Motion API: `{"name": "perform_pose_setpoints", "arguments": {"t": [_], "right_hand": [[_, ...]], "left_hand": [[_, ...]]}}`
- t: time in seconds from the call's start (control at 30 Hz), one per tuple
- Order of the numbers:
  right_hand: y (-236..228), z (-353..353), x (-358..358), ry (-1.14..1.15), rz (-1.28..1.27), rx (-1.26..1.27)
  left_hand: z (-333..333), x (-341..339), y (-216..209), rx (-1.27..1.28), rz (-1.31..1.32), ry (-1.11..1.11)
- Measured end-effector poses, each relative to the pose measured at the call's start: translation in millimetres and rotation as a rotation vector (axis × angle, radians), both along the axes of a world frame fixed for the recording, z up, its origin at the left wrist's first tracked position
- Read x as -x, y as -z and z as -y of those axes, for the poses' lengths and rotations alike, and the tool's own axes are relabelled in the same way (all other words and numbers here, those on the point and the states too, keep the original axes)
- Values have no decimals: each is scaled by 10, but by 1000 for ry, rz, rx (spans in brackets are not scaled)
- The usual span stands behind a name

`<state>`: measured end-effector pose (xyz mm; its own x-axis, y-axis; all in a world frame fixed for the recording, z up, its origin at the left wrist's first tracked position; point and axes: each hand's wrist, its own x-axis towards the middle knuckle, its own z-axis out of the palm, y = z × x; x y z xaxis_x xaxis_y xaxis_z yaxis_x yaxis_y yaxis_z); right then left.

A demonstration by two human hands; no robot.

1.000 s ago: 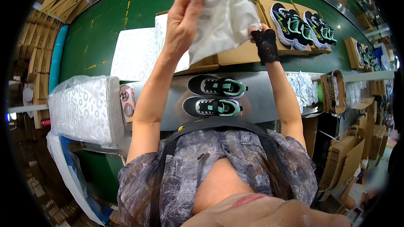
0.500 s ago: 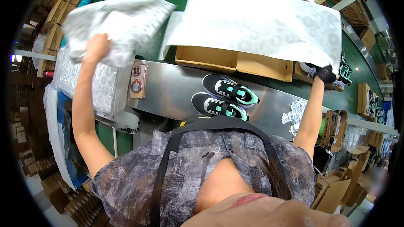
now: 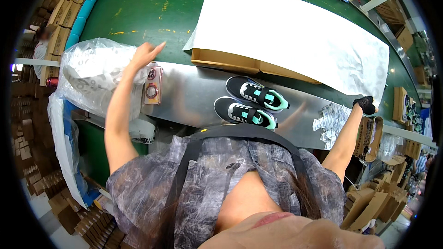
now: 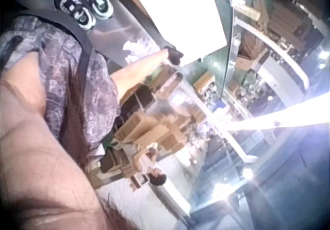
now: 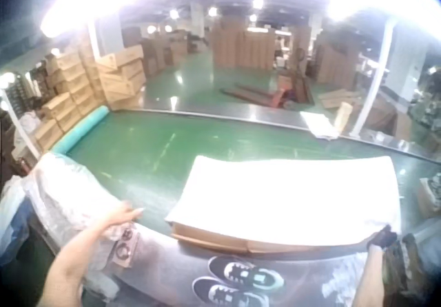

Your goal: The person places pairs of sneakers into cardboard shoe boxes, wraps them in tissue paper, and closes the boxes. The process is repeated for multiple pairs of shoes on a conveyor-style workstation.

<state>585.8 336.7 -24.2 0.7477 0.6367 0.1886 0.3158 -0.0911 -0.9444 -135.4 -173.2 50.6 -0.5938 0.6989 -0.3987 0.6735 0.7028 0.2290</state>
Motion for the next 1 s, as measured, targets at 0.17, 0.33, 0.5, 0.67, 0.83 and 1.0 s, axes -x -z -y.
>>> {"name": "perform_pose_setpoints", "arguments": {"t": [0.17,0.33,0.5,0.67,0.83,1.0], "right_hand": [[-380,684,411,-331,-28,466],[-550,2488,1376,-987,926,-166],[-17,4016,2253,-1453,1390,-329],[-1072,3687,2805,-1920,700,201],[-1105,2527,3131,-1467,-452,262],[-925,2003,2926,-865,-779,447]], "left_hand": [[-864,-492,723,-276,957,-915],[-1113,-793,887,-528,1453,-754],[-1168,-728,1120,-732,1401,-801],[-1201,-448,835,-909,928,-521],[-1213,-225,705,-1079,671,-403],[-1503,-231,147,-1283,548,-117]]}}
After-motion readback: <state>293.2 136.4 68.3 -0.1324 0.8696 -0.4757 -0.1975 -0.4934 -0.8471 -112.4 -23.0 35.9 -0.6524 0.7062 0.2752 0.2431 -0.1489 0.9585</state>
